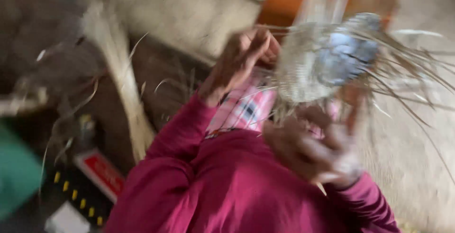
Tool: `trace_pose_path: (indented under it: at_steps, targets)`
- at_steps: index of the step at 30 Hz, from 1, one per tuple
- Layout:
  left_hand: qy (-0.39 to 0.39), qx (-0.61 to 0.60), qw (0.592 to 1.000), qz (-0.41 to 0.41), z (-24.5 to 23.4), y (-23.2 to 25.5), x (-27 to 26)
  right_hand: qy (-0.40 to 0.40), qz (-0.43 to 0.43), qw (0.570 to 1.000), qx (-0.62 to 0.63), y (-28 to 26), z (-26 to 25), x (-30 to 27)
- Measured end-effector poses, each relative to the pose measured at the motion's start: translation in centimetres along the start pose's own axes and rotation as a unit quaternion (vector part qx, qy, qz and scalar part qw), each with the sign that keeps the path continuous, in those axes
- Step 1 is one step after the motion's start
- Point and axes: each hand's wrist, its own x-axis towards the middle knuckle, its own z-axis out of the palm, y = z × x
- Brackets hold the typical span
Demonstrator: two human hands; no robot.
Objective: Weaving long strips of natural fiber into a circular pattern to form a hat or basket.
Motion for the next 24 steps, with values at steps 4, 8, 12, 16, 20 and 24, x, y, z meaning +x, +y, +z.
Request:
trace_pose_path:
  at_steps: [4,8,12,16,20,24]
  targets:
    - [-0.131,-0.358,0.923,-0.06,-3.3,0.4,-6.9,-0.111,-0.101,0.985,0.081,-2.2,4.9,3.1]
    - [0.033,-0.311,0.942,-0.118,-5.5,0.1,-10.2,-0.192,-0.088,0.966,0.15,-4.0,6.4,4.3]
    - [0.062,0.16,0.982,-0.077,-10.8,-8.0,-13.0,-0.141,-0.067,0.954,0.257,-4.9,6.3,2.6]
    - [0.05,0.265,0.915,-0.299,-13.6,-13.6,-18.1,-0.167,0.005,0.904,0.392,-3.7,8.4,-2.0]
    - [0.193,0.308,0.89,-0.273,-15.5,-16.6,-20.8,-0.24,0.051,0.873,0.422,-4.5,8.8,-1.4]
    - [0.248,0.514,0.8,-0.187,-19.7,-21.6,-23.8,-0.266,0.051,0.859,0.434,-4.6,8.8,-1.9]
